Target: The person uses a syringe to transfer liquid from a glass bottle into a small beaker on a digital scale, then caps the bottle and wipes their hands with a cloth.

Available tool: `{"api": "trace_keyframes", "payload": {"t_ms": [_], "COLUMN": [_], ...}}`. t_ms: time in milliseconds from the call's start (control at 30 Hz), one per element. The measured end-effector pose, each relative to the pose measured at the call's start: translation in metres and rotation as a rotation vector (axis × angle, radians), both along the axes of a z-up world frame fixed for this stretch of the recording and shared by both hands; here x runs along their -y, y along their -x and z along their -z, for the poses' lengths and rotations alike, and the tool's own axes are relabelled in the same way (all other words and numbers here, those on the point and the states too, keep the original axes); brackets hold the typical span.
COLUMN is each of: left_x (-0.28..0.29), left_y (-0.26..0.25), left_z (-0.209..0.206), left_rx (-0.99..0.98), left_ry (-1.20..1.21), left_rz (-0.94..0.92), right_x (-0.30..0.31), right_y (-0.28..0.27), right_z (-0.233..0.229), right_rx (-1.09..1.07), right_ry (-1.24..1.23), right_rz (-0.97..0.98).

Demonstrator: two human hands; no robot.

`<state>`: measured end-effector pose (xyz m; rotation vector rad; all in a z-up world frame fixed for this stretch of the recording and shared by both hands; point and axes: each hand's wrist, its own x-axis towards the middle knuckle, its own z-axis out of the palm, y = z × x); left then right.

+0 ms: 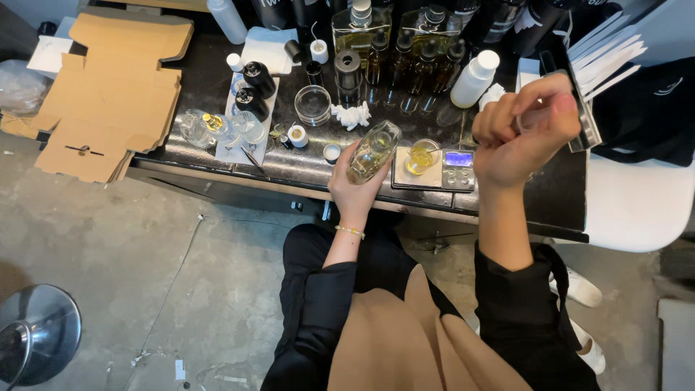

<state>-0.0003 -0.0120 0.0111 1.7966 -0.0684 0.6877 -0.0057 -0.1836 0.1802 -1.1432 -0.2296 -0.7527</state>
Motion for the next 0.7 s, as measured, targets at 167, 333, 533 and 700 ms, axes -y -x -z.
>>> {"api": "trace_keyframes", "payload": {"t_ms": [167,333,533,700], "left_x": [-0.0073,-0.0078,-0.0081,-0.0075], "left_y": [0.0011,0.0007,0.0018,0.0015], "left_z": [0.0117,0.0091,0.0096,0.0099], "left_rx": [0.037,0.071,0.050,0.036], "left_ry": [-0.060,-0.068,-0.078,-0.050], "left_rz": [0.066,0.075,0.058,0.070], "right_x": [-0.0038,-0.0034,-0.0056,-0.0089], "right_y": [-0.0021,-0.0032,-0.0043,-0.0030], "right_z": [-0.0015,-0.0006,0.0017,-0.0024], "right_rx": [-0.066,-0.046,0.019,-0.003], "right_ry": [-0.006,0.019,0.024,0.045], "right_rz": [0.018,0.002,-0.003,0.014]}}
